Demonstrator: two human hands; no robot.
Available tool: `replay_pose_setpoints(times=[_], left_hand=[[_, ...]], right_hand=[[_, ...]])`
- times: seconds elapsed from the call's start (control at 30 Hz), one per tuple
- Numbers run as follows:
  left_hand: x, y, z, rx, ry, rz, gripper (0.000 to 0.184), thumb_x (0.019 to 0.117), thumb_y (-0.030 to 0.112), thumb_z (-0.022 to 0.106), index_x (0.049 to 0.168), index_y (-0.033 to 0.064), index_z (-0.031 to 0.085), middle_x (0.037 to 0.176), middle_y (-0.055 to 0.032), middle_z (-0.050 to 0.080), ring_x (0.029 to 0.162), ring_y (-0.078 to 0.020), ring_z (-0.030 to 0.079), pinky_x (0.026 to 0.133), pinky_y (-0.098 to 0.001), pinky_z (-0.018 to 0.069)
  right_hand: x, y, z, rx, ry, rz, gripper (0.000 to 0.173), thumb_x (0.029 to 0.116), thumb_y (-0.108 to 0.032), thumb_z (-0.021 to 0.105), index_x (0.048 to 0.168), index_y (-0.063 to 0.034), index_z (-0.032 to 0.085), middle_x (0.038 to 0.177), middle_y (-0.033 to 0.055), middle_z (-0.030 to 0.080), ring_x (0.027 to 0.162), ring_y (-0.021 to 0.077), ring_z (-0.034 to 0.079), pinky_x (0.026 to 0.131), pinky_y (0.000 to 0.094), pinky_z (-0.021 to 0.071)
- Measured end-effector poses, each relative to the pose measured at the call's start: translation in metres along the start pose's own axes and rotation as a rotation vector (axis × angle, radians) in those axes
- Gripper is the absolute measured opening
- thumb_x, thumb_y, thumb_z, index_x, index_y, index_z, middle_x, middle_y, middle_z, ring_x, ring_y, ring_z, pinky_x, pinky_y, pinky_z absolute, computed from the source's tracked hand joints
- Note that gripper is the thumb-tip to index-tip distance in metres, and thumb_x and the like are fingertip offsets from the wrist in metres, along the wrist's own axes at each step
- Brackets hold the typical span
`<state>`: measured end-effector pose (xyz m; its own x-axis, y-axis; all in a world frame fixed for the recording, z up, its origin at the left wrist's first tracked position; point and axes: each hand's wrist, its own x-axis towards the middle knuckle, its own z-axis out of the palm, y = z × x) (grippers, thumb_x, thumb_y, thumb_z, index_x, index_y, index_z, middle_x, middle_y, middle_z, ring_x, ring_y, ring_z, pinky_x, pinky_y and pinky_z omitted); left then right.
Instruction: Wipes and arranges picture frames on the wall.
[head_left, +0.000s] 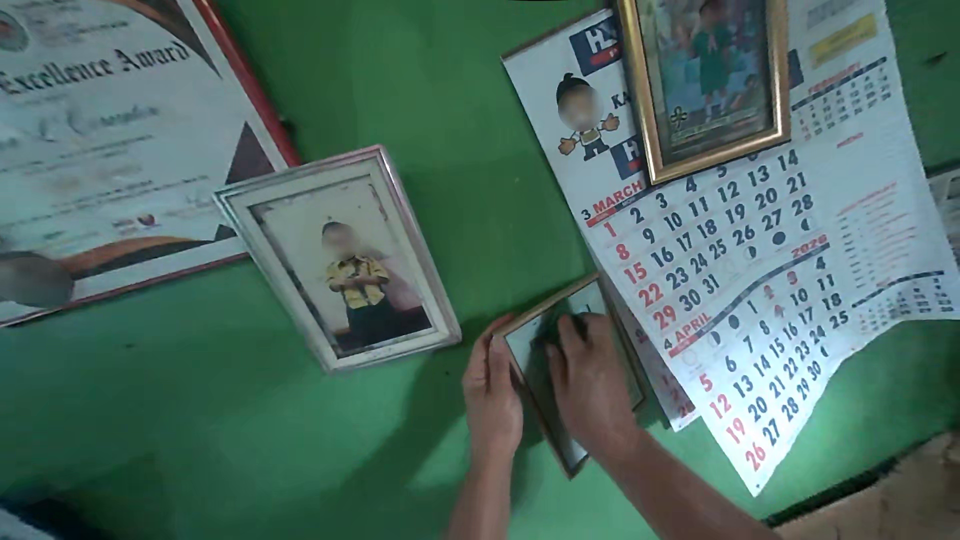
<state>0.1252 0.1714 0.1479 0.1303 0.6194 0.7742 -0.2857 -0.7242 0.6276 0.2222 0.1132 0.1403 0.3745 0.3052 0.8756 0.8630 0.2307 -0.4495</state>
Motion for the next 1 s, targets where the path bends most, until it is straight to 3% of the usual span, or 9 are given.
replay_pose_setpoints(times=[0.07, 0.17, 0.23, 0.3, 0.4, 0.53, 0.73, 0.83, 1.0], left_hand=[[0.002, 0.005, 0.004, 0.078, 0.067, -0.019, 0.033, 0.1091, 0.024, 0.041, 0.13, 0.0115, 0.064, 0.098, 0.0074, 0.066, 0.076, 0.0032, 0.06, 0.067, -0.0143, 0.0501], [0.001, 0.011, 0.003, 0.156, 0.064, -0.001, 0.035, 0.1103, 0.023, 0.039, 0.131, 0.0061, 0.062, 0.118, 0.0042, 0.068, 0.097, 0.0038, 0.063, 0.085, -0.0173, 0.0518], [0.002, 0.008, 0.004, 0.168, 0.078, 0.008, 0.036, 0.1103, 0.023, 0.039, 0.131, 0.0049, 0.062, 0.12, 0.0012, 0.068, 0.102, 0.0005, 0.064, 0.089, -0.0218, 0.0534], [0.004, 0.004, 0.007, 0.201, 0.105, 0.026, 0.035, 0.1096, 0.024, 0.04, 0.129, 0.0062, 0.063, 0.111, 0.0039, 0.068, 0.09, 0.0034, 0.063, 0.08, -0.018, 0.0527], [0.004, 0.002, 0.015, 0.272, 0.167, 0.051, 0.034, 0.1093, 0.024, 0.04, 0.126, 0.0058, 0.062, 0.091, 0.0056, 0.061, 0.063, 0.005, 0.047, 0.058, -0.0131, 0.0402], [-0.001, -0.001, 0.019, 0.305, 0.192, 0.101, 0.037, 0.1105, 0.022, 0.036, 0.13, 0.0005, 0.059, 0.111, -0.002, 0.067, 0.089, 0.0042, 0.061, 0.078, -0.0164, 0.0507], [-0.002, -0.006, 0.026, 0.346, 0.201, 0.246, 0.04, 0.111, 0.023, 0.036, 0.125, -0.0056, 0.06, 0.108, -0.0064, 0.067, 0.093, 0.0041, 0.061, 0.084, -0.0155, 0.0497], [-0.003, -0.004, 0.024, 0.361, 0.179, 0.217, 0.042, 0.1112, 0.027, 0.035, 0.128, -0.0036, 0.059, 0.113, -0.0066, 0.067, 0.096, 0.0018, 0.062, 0.087, -0.0192, 0.0516], [-0.003, -0.004, 0.023, 0.328, 0.187, 0.203, 0.042, 0.1112, 0.028, 0.036, 0.128, -0.0038, 0.058, 0.112, -0.0037, 0.066, 0.096, 0.0048, 0.062, 0.087, -0.0167, 0.0509]], right_hand=[[-0.011, -0.006, 0.009, 0.006, 0.0, -0.137, 0.03, 0.0918, -0.007, 0.067, 0.12, -0.0001, 0.071, 0.116, 0.0238, 0.063, 0.095, 0.0349, 0.069, 0.073, 0.0443, 0.061], [-0.019, -0.007, 0.01, -0.03, -0.058, -0.337, 0.032, 0.0841, -0.003, 0.071, 0.115, -0.0082, 0.076, 0.116, 0.0211, 0.066, 0.102, 0.0359, 0.068, 0.075, 0.0443, 0.0608], [-0.014, -0.001, 0.004, -0.086, -0.091, -0.405, 0.033, 0.0841, -0.003, 0.071, 0.115, -0.012, 0.076, 0.117, 0.0197, 0.066, 0.103, 0.0363, 0.068, 0.074, 0.0449, 0.0604], [-0.005, 0.007, -0.003, -0.129, -0.076, -0.44, 0.035, 0.0813, -0.002, 0.073, 0.115, -0.0136, 0.076, 0.115, 0.0191, 0.067, 0.101, 0.0367, 0.068, 0.072, 0.0453, 0.0597], [0.004, 0.022, -0.014, -0.195, -0.039, -0.455, 0.037, 0.0778, -0.001, 0.076, 0.113, -0.0138, 0.076, 0.114, 0.0192, 0.067, 0.095, 0.0365, 0.069, 0.069, 0.0451, 0.059], [0.011, 0.052, -0.03, -0.258, 0.0, -0.343, 0.027, 0.0892, -0.009, 0.07, 0.115, -0.006, 0.074, 0.111, 0.0235, 0.066, 0.096, 0.0396, 0.069, 0.074, 0.0489, 0.0603], [0.008, 0.065, -0.05, -0.329, 0.013, -0.181, 0.03, 0.096, -0.017, 0.063, 0.119, 0.0003, 0.072, 0.107, 0.0226, 0.064, 0.082, 0.0354, 0.069, 0.061, 0.0458, 0.0588], [-0.012, 0.066, -0.053, -0.316, -0.118, -0.048, 0.032, 0.097, -0.016, 0.063, 0.124, -0.0012, 0.07, 0.114, 0.0245, 0.064, 0.086, 0.0365, 0.071, 0.066, 0.0484, 0.0602], [-0.058, 0.07, -0.053, -0.261, -0.43, 0.314, 0.04, 0.1037, -0.022, 0.052, 0.137, -0.0032, 0.063, 0.132, 0.0282, 0.059, 0.109, 0.0393, 0.067, 0.089, 0.0475, 0.0578]])
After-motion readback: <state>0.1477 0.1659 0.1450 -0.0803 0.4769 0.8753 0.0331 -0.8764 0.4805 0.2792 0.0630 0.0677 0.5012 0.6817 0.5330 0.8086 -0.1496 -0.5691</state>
